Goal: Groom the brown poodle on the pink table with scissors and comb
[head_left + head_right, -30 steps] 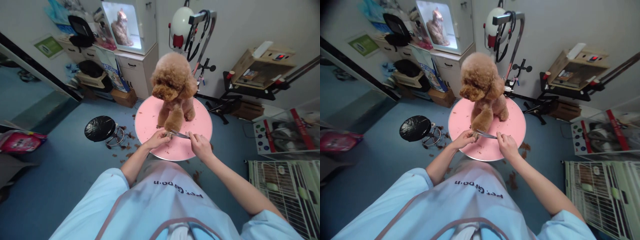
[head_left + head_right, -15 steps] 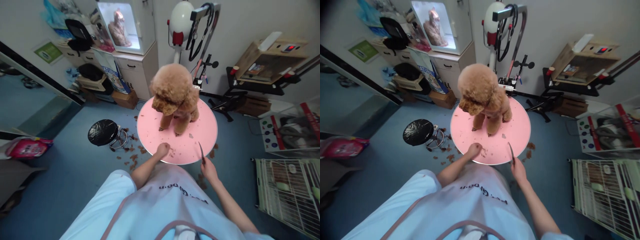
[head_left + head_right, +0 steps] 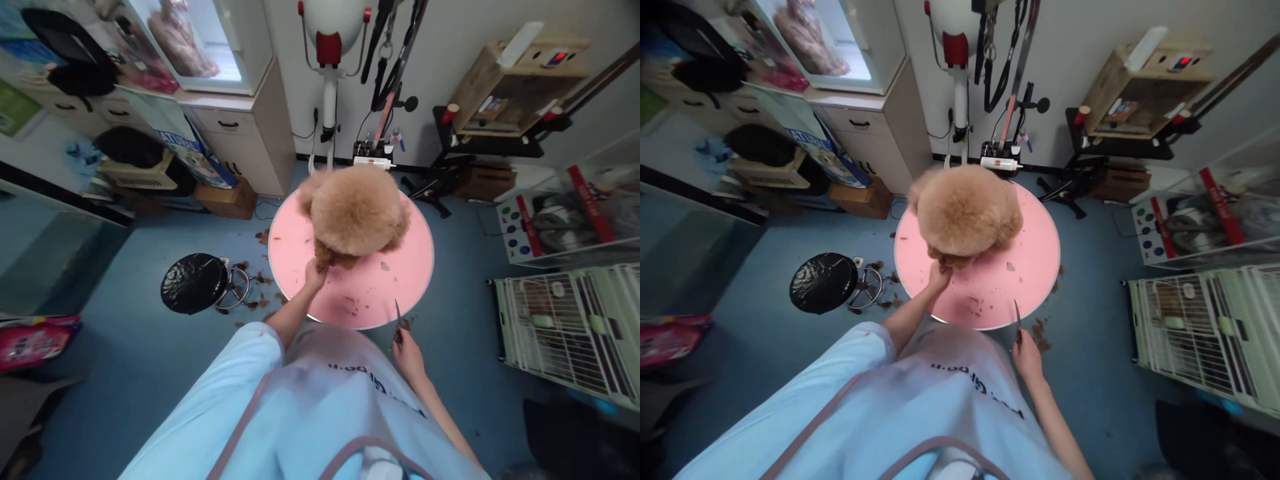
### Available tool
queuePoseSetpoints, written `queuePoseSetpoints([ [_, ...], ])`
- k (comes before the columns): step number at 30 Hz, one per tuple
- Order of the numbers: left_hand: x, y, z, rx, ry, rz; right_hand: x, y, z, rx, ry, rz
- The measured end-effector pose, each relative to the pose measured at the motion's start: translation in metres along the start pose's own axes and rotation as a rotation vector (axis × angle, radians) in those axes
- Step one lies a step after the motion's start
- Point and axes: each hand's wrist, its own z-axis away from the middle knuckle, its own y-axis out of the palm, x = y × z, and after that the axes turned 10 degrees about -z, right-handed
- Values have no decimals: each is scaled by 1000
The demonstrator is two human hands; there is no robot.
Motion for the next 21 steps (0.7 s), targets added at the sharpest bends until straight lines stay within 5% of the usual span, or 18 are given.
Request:
queuePoseSetpoints([
  [5, -11, -28, 31, 28, 32, 449, 76, -7, -12, 150, -95, -132],
  [8, -27, -59, 37, 49, 47, 757, 124, -23, -25, 515, -89, -372],
  [13, -35, -96, 37, 99, 85, 824, 174, -44, -55, 1062, 143, -838],
  [16, -31, -104, 38, 109, 127, 833, 187, -45, -73, 1128, 192, -999],
  [21, -26, -109, 37, 143, 149, 853, 201, -37, -86, 1064, 217, -1168],
])
